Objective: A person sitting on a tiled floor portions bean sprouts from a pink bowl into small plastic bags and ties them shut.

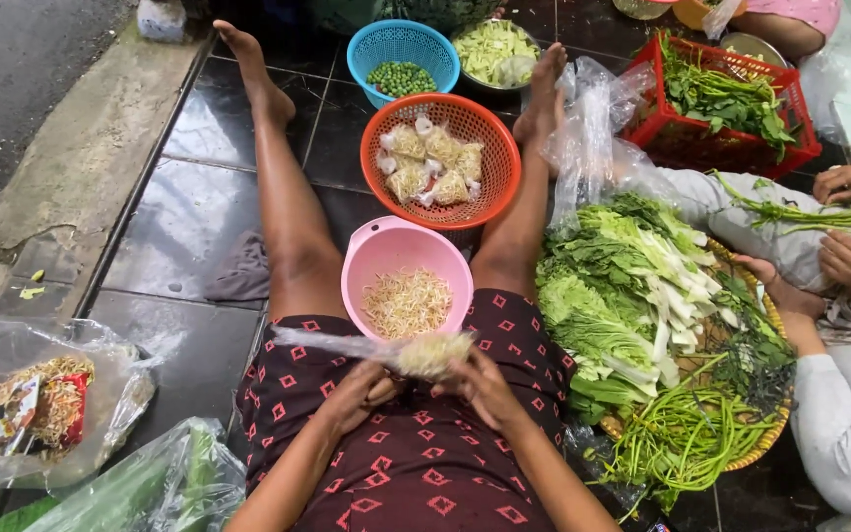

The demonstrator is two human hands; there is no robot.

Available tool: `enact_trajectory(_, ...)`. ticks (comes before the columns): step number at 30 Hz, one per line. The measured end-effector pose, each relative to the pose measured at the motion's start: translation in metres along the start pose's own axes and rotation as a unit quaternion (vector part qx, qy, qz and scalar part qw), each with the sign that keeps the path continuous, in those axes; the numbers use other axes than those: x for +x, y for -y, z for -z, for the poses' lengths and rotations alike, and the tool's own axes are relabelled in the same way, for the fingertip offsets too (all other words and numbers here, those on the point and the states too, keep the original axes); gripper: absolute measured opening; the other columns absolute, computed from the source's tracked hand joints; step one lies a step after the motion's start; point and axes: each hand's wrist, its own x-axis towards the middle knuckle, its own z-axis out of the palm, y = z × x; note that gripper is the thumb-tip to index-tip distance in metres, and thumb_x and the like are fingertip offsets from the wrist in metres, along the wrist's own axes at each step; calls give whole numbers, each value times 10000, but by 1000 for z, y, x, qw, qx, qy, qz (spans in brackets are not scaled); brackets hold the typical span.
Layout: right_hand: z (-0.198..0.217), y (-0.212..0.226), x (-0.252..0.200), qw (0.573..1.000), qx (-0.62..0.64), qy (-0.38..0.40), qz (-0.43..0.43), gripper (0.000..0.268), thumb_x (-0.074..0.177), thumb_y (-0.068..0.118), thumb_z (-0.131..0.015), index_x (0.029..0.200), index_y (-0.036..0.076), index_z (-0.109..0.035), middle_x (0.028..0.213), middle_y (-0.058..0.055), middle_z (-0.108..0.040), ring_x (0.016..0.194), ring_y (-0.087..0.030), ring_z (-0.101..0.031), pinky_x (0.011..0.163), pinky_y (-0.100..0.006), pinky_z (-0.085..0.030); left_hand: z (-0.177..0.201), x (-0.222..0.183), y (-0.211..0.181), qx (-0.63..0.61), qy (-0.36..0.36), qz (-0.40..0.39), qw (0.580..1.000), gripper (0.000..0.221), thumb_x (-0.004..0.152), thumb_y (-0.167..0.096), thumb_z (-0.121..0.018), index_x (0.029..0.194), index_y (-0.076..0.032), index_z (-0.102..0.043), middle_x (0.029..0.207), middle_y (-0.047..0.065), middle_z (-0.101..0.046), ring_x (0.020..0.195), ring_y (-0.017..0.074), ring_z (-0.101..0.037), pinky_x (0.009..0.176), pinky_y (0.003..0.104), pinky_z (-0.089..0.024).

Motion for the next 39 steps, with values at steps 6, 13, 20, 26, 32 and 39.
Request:
enact_trajectory(6,12,42,10,980,5,-170,102,389,1006,265,-648,1348,80,-639,1169,-59,-676,1025,-284,-713,931,-571,-605,-25,-2,-18,-1,81,-52,995,674,979,-36,-469,1618,-71,-260,442,-88,-245,371,19,-187,425,126,-202)
enact_trajectory(13,19,52,21,935,-176,-260,164,409,1008,252,-704,1322,-6,-661,1316,-181,-649,1042,-237,-655,884,-527,-626,-15,4,-2,28,52,-52,997,669,942,1,-435,1597,-61,-316,451,-80,-261,369,19,-208,400,113,-217)
enact_trajectory(20,-23,71,9,866,-348,-269,237,282,965,219,-756,1217,92,-743,1221,-135,-730,1150,-243,-675,975,-404,-585,-3,13,9,36,12,-49,998,680,939,49,-414,1597,-41,-269,475,-78,-263,402,27,-229,399,128,-244)
enact_trajectory(26,-30,80,14,854,-404,-218,246,235,1001,207,-717,1194,86,-771,1141,-122,-767,1098,-225,-707,939,-401,-590,-1,12,16,37,-14,-52,998,699,951,50,-391,1616,-61,-205,519,-77,-247,427,47,-243,410,140,-241)
enact_trajectory(32,-61,104,18,861,-407,-158,262,155,966,154,-763,1082,51,-754,1010,-114,-779,972,-134,-690,866,-371,-602,-13,7,10,26,-14,-57,998,712,959,54,-382,1624,-63,-154,559,-75,-270,460,36,-265,435,137,-246)
enact_trajectory(39,-83,136,31,755,-541,-51,367,105,977,133,-770,1000,40,-727,998,-146,-731,950,-299,-719,841,-410,-556,-21,1,3,29,-23,-39,999,712,955,39,-384,1625,-75,-172,594,-74,-264,485,25,-270,452,140,-259)
